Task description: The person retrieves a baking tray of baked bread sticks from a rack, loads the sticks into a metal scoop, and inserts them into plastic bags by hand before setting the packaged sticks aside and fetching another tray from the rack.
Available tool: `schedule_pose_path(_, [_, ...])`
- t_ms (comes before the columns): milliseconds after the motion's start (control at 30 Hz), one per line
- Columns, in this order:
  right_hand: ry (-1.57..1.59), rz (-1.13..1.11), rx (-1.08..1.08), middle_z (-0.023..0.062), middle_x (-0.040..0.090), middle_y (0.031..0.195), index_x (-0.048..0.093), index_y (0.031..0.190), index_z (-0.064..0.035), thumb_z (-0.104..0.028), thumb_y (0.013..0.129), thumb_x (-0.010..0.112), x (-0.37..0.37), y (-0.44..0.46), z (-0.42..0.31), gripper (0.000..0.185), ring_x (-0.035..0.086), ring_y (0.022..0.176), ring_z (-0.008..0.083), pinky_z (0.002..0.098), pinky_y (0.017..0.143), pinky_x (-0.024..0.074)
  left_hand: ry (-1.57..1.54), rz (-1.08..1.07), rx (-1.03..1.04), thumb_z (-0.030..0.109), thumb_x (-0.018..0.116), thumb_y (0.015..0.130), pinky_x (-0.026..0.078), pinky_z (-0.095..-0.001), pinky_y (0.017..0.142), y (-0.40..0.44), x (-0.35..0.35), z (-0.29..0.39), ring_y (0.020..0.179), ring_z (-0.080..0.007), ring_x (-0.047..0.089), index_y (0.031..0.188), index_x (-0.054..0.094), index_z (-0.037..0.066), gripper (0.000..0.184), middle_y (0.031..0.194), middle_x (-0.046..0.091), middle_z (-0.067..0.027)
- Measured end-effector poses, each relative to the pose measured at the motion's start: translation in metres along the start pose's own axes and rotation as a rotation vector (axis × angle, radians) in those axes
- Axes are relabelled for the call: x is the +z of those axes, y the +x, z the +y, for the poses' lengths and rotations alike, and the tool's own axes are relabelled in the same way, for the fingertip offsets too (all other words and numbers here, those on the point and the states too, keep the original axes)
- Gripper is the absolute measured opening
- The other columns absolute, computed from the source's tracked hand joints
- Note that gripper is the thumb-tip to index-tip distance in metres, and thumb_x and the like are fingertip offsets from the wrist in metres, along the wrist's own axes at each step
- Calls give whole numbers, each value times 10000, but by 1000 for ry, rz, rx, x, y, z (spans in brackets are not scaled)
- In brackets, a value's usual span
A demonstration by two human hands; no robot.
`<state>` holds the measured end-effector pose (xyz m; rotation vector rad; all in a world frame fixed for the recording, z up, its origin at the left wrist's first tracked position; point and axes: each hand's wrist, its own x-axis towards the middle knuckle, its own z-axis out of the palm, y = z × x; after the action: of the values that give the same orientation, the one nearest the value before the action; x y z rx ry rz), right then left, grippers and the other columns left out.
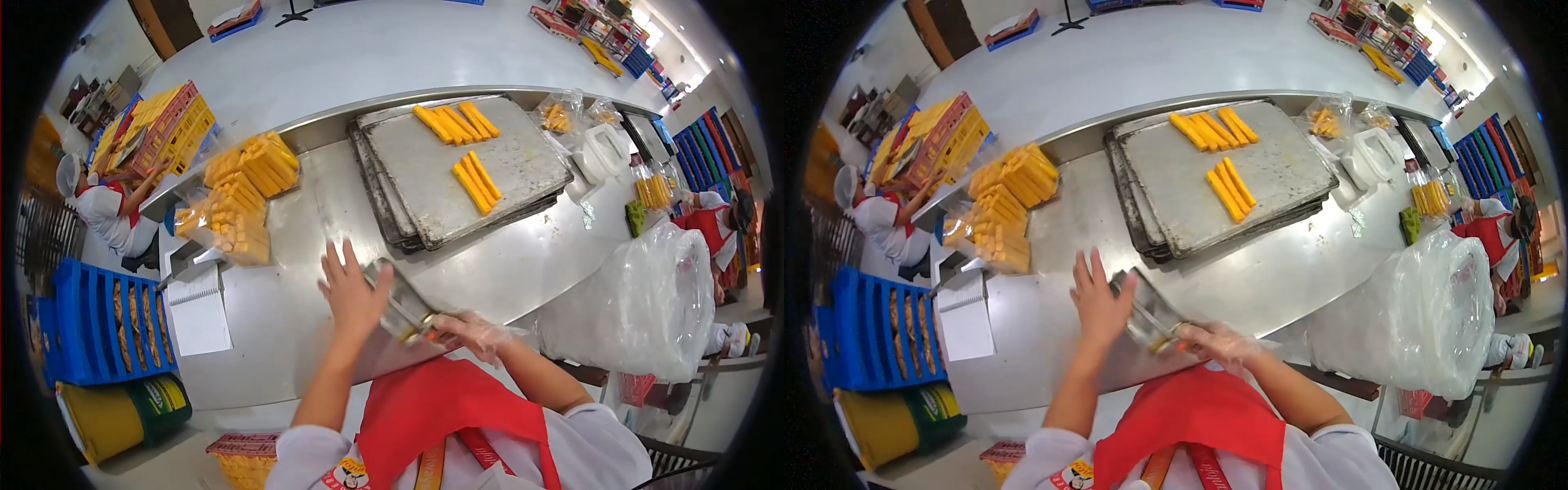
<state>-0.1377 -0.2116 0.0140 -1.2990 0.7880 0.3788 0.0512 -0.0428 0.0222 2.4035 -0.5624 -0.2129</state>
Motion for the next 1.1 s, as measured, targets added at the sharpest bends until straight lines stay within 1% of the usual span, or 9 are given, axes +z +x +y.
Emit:
schedule_pose_path(100, [-633, 68, -426, 161, 738, 1070, 702, 1209, -11, -419, 948, 644, -37, 11, -47, 488, 693, 1020, 267, 370, 916, 533, 241, -37, -54, 646, 630, 865, 156, -725, 1137, -39, 8, 6, 1500, -501, 161, 1578, 222, 3, 1043, 1646, 157, -265])
schedule_pose_path(200, [-501, 454, -444, 180, 746, 1080, 730, 1165, -33, -439, 896, 675, -88, 21, -118, 491, 715, 1000, 289, 382, 895, 541, 295, 32, -57, 611, 695, 805, 167, -740, 1126, -43, 15, -9, 1499, -499, 165, 1580, 237, 32, 1071, 1647, 173, -247])
schedule_pose_path(267, [-544, 688, -502, 185, 752, 1003, 738, 1165, -75, -400, 898, 643, -126, 38, -154, 431, 728, 954, 285, 377, 846, 554, 194, -122, 4, 534, 730, 763, 180, -736, 1136, -37, 7, -11, 1508, -503, 138, 1572, 258, 49, 1054, 1657, 180, -202])
schedule_pose_path(300, [-539, 762, -462, 187, 749, 1006, 740, 1147, -74, -353, 910, 603, -132, 38, -174, 391, 725, 966, 291, 389, 867, 547, 193, -158, 29, 488, 745, 733, 181, -757, 1124, -36, 3, -12, 1504, -519, 128, 1567, 320, 174, 987, 1660, 190, -177])
schedule_pose_path(433, [-591, 781, -504, 200, 739, 1055, 718, 1188, -58, -313, 905, 606, -176, 101, -204, 397, 706, 1028, 313, 390, 912, 529, 459, -225, -71, 507, 735, 755, 137, -840, 1053, -54, -11, 8, 1487, -570, 102, 1541, 375, 383, 874, 1678, 150, -167])
schedule_pose_path(700, [-1014, 852, -703, 228, 723, 1025, 732, 1124, -75, -150, 903, 616, -171, 190, -246, 260, 694, 979, 379, 434, 844, 554, 478, -43, -177, 558, 681, 824, 141, -820, 1065, -93, 12, -1, 1484, -561, 135, 1565, 342, 372, 836, 1668, 169, -197])
schedule_pose_path(800, [-1053, 798, -738, 229, 723, 1009, 736, 1098, -60, -110, 920, 624, -183, 233, -246, 216, 695, 994, 369, 422, 853, 552, 493, 118, -78, 528, 717, 799, 188, -792, 1064, -98, 22, -14, 1460, -537, 231, 1479, 468, 286, 763, 1626, 275, -202])
schedule_pose_path(967, [-1026, 723, -682, 228, 712, 1081, 729, 1066, -32, -220, 945, 612, -160, 207, -256, 253, 680, 1052, 353, 431, 895, 537, 361, 250, 77, 397, 819, 700, 247, -734, 1063, -99, 23, -21, 1416, -467, 357, 1030, 614, 117, 479, 1526, 431, -187])
schedule_pose_path(1100, [-1089, 792, -543, 206, 708, 1138, 676, 1224, -39, -293, 871, 619, -110, 145, -270, 438, 676, 1099, 330, 417, 923, 529, 362, 218, 91, 408, 808, 702, 228, -728, 1089, -95, 20, -17, 1432, -428, 350, 1023, 626, 98, 483, 1544, 420, -162])
